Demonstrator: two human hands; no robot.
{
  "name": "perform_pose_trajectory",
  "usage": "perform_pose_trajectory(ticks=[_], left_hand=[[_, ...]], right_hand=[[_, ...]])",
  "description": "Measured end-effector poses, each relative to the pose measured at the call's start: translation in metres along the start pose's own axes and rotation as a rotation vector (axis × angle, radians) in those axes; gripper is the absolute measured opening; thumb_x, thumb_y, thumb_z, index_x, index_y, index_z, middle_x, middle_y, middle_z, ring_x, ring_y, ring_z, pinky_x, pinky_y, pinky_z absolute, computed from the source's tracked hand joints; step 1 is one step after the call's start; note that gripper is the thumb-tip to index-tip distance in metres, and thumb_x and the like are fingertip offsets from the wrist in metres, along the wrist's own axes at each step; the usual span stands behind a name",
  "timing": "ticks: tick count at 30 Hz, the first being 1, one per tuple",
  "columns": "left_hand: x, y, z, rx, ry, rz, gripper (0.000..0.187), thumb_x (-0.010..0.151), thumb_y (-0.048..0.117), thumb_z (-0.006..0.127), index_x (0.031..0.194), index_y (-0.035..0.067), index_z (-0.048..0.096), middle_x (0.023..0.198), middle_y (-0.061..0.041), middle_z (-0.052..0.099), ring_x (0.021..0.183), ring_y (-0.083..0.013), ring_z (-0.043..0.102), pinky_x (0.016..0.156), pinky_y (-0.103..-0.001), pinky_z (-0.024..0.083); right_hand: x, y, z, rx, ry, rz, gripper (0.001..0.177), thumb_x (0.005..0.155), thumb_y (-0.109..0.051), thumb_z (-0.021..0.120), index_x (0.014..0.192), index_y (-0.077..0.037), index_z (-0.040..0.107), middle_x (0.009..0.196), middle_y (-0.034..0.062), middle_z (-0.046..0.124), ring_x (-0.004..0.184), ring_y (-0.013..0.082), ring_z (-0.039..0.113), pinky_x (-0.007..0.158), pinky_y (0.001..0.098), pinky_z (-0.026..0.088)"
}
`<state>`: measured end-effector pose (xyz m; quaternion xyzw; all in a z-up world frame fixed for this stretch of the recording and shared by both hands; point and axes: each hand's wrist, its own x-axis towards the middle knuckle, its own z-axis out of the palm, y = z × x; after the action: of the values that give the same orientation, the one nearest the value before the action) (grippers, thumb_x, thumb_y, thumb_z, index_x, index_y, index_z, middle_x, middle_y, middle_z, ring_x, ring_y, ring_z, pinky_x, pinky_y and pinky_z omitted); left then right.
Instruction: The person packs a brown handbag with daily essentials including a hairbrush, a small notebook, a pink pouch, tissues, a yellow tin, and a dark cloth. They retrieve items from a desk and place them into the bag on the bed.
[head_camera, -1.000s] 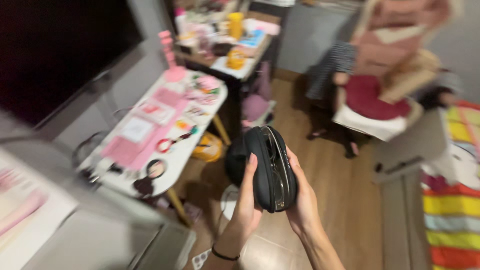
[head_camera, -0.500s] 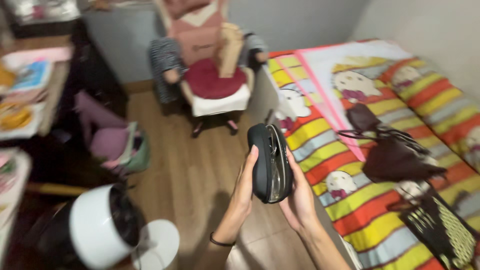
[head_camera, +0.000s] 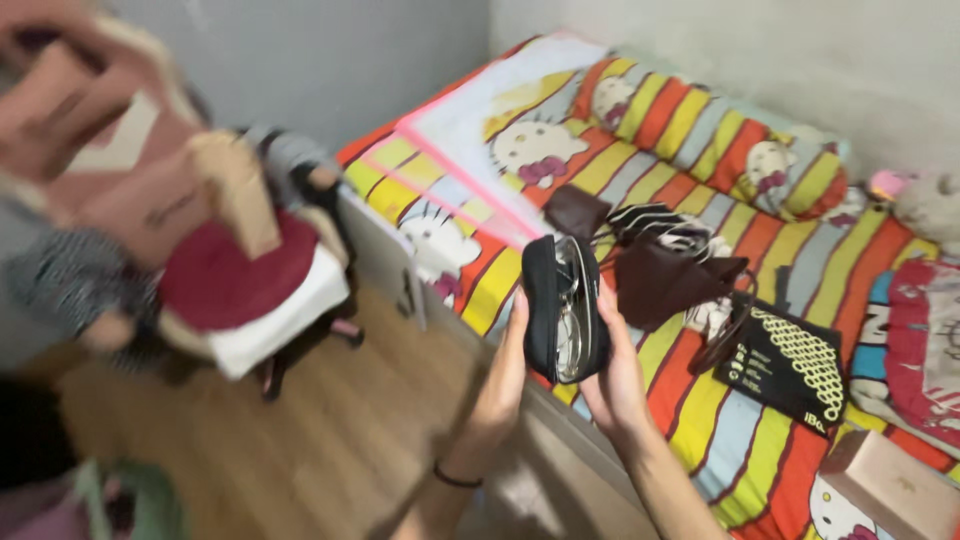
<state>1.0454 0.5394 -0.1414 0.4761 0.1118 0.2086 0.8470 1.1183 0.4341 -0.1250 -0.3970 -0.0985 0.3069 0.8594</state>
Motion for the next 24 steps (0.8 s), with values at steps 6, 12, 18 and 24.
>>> perform_pose_trajectory(ticks=[6, 12, 18, 24], left_hand=[[0.13, -0.038, -0.028, 0.243, -0.054, -0.203, 0.075, 0.1, 0.048, 0.045, 0.162, 0.01, 0.03, 0.163, -0.011, 0.041, 0.15, -0.0222, 0.038, 0.119, -0.035, 0.028], [0.251, -0.121, -0.063, 0.286, -0.147, -0.067, 0.075, 0.106, 0.049, 0.046, 0.162, 0.003, 0.025, 0.167, -0.01, 0.031, 0.155, -0.0198, 0.026, 0.123, -0.034, 0.024], [0.375, -0.205, -0.11, 0.275, -0.162, -0.108, 0.068, 0.103, 0.048, 0.055, 0.153, 0.002, 0.046, 0.149, -0.015, 0.057, 0.138, -0.0243, 0.052, 0.113, -0.035, 0.041], [0.489, -0.298, -0.196, 0.473, 0.119, -0.233, 0.069, 0.087, 0.044, 0.073, 0.14, 0.004, 0.052, 0.128, -0.014, 0.068, 0.117, -0.0227, 0.067, 0.098, -0.036, 0.054]], right_hand=[[0.112, 0.002, -0.017, -0.123, 0.171, -0.063, 0.062, 0.1, -0.033, 0.05, 0.158, -0.014, 0.038, 0.162, 0.0034, 0.043, 0.146, 0.0183, 0.043, 0.117, 0.0344, 0.034], [0.224, 0.015, -0.075, -0.324, 0.264, 0.058, 0.067, 0.096, -0.031, 0.054, 0.159, -0.024, 0.033, 0.164, -0.0009, 0.037, 0.146, 0.0151, 0.04, 0.115, 0.0335, 0.034], [0.353, 0.097, -0.211, -0.298, 0.265, 0.092, 0.068, 0.1, -0.041, 0.045, 0.163, -0.026, 0.027, 0.161, 0.0088, 0.042, 0.148, 0.0205, 0.039, 0.116, 0.0347, 0.034], [0.516, 0.213, -0.316, -0.569, 0.177, 0.12, 0.064, 0.103, -0.039, 0.053, 0.161, -0.024, 0.029, 0.163, 0.0131, 0.037, 0.151, 0.0279, 0.032, 0.121, 0.0416, 0.026]])
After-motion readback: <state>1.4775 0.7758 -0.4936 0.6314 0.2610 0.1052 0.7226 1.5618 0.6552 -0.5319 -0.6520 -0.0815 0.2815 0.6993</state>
